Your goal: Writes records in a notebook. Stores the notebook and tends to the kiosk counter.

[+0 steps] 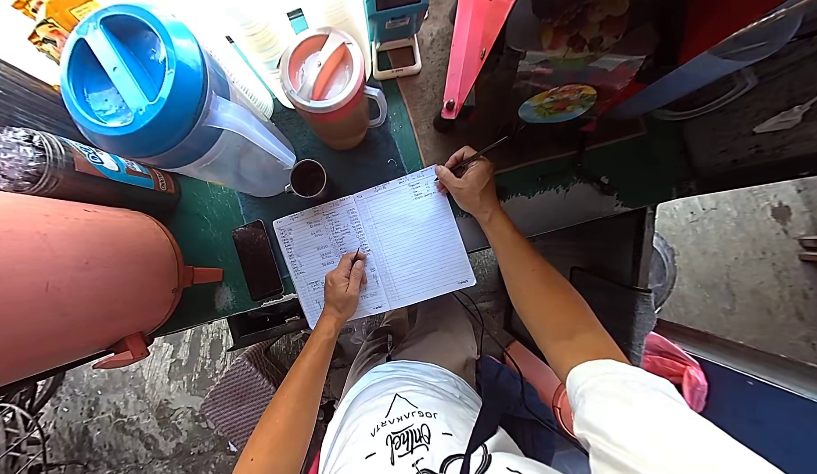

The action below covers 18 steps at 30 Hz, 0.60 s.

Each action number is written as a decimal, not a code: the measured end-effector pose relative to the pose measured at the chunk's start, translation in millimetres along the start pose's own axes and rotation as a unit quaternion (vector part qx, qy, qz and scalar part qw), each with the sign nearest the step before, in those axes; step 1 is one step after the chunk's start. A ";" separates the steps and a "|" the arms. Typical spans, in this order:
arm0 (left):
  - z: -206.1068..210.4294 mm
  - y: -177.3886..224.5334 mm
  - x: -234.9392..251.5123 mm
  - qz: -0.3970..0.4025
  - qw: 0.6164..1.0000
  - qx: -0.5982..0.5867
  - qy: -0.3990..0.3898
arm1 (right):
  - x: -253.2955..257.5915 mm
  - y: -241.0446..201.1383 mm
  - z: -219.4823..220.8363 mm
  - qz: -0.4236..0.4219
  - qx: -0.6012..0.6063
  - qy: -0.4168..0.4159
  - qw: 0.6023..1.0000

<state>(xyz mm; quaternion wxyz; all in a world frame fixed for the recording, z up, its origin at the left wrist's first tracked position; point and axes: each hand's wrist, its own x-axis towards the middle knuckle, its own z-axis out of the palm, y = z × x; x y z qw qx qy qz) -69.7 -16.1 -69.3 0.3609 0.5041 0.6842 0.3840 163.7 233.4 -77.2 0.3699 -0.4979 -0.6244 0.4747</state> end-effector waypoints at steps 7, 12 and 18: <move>0.7 0.4 -1.0 0.007 1.000 0.013 0.003 | -0.9 -3.6 -0.8 0.006 -0.008 -0.003 1.000; 0.4 0.7 -0.9 0.008 1.000 0.012 0.006 | -0.3 -1.1 -1.1 -0.001 -0.010 -0.001 1.000; 0.8 -0.7 -1.2 0.009 1.000 0.008 0.006 | -0.8 -0.7 -0.8 0.001 -0.006 0.002 1.000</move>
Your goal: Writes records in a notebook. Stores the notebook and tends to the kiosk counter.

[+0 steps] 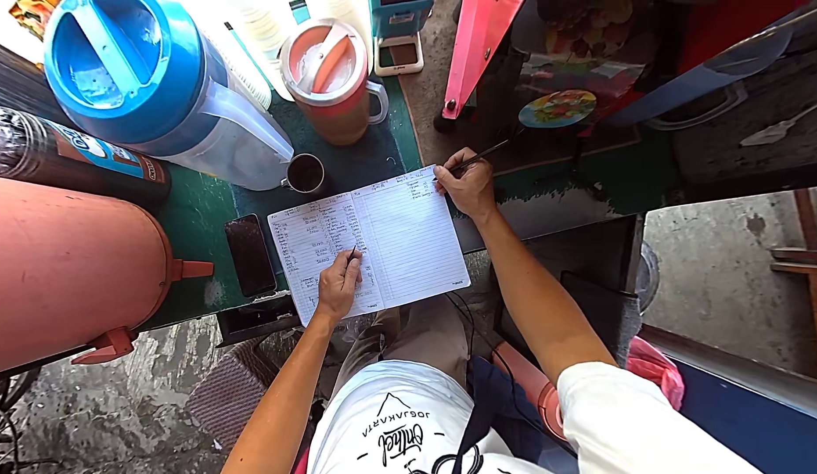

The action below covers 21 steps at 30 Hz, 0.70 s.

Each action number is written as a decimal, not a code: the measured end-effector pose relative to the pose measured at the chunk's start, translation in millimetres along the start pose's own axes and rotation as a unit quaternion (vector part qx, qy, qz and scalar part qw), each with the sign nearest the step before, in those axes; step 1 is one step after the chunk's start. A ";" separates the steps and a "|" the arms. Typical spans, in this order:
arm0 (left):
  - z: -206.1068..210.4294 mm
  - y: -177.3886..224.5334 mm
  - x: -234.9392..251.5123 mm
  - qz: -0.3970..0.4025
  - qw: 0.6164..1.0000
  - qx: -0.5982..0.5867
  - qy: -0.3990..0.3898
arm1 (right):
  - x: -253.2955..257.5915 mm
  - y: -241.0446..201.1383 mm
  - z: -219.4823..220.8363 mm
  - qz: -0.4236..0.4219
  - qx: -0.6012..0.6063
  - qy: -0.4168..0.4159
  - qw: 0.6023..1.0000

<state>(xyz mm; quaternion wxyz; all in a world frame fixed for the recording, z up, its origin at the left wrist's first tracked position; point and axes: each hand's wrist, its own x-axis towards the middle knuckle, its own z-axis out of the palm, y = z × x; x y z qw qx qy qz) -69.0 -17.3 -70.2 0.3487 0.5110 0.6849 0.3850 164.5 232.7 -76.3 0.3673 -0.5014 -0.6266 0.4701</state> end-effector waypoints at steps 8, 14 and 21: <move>-0.6 0.4 0.2 0.004 1.000 -0.002 -0.001 | -0.1 -0.6 0.6 -0.007 0.004 0.003 1.000; -0.7 0.5 0.3 0.001 1.000 -0.001 -0.003 | -0.4 0.1 2.4 -0.009 0.001 0.009 1.000; -1.6 1.9 0.8 -0.005 1.000 0.003 -0.007 | 0.5 1.5 1.7 -0.031 -0.008 0.002 0.999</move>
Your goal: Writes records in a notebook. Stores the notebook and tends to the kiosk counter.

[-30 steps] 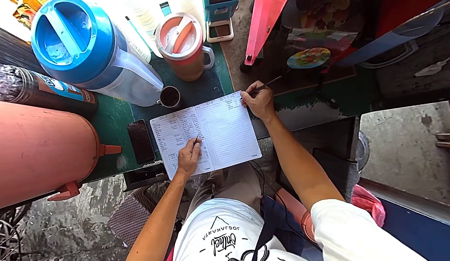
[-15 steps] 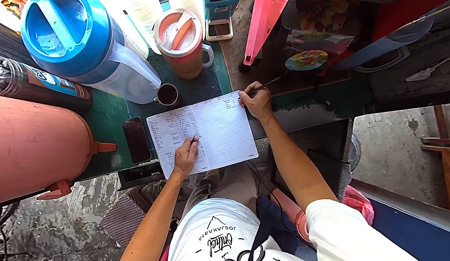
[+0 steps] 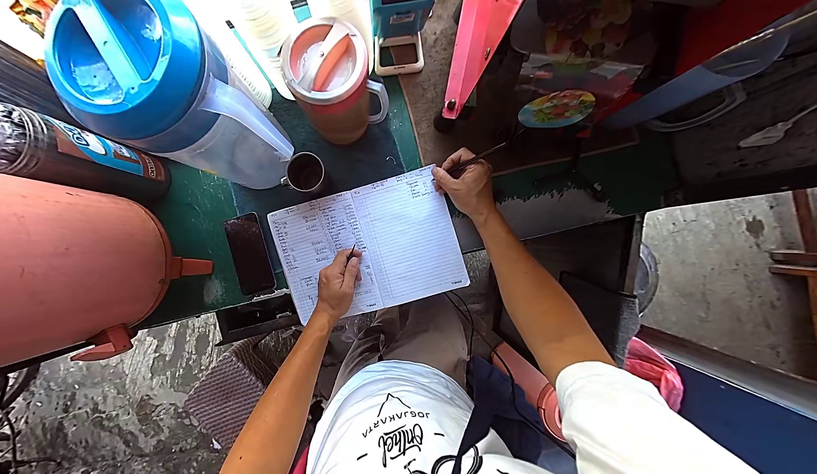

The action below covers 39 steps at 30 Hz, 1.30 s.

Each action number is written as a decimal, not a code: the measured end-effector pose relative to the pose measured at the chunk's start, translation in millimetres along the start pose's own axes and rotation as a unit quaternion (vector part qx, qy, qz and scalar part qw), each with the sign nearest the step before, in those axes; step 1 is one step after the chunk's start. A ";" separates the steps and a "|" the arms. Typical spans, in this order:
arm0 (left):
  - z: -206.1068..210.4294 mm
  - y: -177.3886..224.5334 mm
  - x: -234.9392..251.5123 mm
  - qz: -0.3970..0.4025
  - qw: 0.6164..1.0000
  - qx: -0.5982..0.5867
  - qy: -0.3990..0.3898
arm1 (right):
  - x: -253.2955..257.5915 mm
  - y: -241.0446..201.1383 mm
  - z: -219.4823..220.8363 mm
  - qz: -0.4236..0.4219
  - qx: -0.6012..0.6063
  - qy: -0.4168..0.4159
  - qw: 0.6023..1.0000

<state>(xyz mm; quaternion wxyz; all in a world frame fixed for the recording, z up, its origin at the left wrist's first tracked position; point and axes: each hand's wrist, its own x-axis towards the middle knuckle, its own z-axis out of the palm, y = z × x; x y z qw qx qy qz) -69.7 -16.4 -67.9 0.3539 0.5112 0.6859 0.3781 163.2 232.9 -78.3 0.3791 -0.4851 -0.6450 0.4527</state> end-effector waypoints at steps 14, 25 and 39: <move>0.5 -0.8 1.1 0.000 1.000 -0.011 0.002 | 0.8 -2.5 -1.2 0.008 -0.015 0.010 1.000; -2.6 7.2 2.3 -0.022 1.000 0.008 -0.013 | -21.9 -47.8 -20.1 0.022 0.083 0.059 0.995; -12.2 92.4 -55.6 0.049 0.988 -0.094 -0.113 | -191.1 -152.6 -24.1 0.130 0.218 -0.108 0.961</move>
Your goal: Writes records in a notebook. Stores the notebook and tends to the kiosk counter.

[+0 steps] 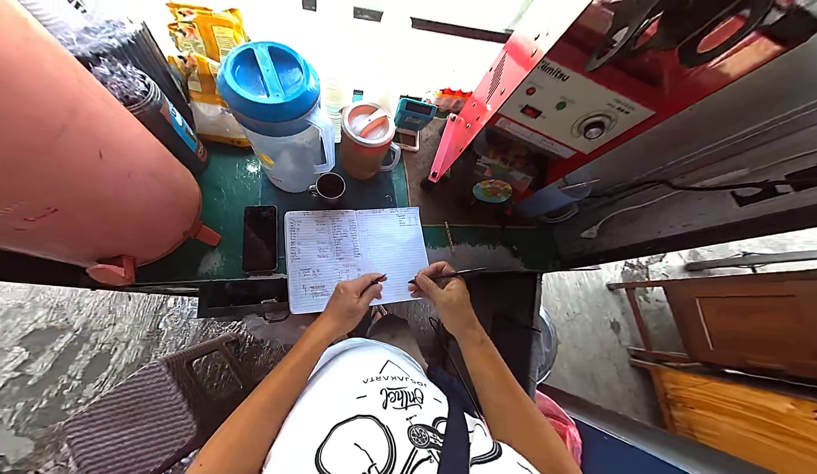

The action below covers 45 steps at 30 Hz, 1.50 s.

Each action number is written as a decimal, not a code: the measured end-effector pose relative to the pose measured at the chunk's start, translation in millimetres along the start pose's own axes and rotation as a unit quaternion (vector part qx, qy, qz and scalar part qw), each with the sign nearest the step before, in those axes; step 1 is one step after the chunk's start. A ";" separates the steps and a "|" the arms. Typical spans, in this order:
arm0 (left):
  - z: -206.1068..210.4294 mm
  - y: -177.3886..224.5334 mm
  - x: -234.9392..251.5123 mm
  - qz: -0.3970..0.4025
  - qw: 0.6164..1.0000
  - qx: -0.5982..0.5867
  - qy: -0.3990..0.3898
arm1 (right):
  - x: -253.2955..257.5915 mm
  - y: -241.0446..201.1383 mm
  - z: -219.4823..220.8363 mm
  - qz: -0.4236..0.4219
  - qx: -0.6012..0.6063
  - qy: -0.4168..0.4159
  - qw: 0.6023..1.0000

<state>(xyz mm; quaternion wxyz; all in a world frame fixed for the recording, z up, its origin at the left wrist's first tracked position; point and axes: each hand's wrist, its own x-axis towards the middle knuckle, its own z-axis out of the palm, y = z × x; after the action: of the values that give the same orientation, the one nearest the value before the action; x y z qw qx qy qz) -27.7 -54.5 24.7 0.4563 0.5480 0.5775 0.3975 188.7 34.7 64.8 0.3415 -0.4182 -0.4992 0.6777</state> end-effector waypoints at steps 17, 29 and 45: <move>-19.8 -15.6 -5.1 -0.030 0.989 0.103 0.098 | 78.0 -0.8 8.2 -0.001 -0.034 0.055 0.998; -37.0 -106.3 38.6 -0.025 0.972 0.152 0.178 | 217.9 81.4 50.3 -0.085 -0.132 -0.009 0.987; -43.1 -110.3 36.5 -0.005 0.981 0.076 0.178 | 224.0 102.0 61.8 -0.121 -0.190 0.021 0.974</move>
<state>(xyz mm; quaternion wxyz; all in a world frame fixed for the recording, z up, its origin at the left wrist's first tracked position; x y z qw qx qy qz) -98.3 -25.6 -72.9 0.3052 0.4984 0.6806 0.4418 34.6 180.4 -74.6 0.3452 -0.4263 -0.6585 0.5153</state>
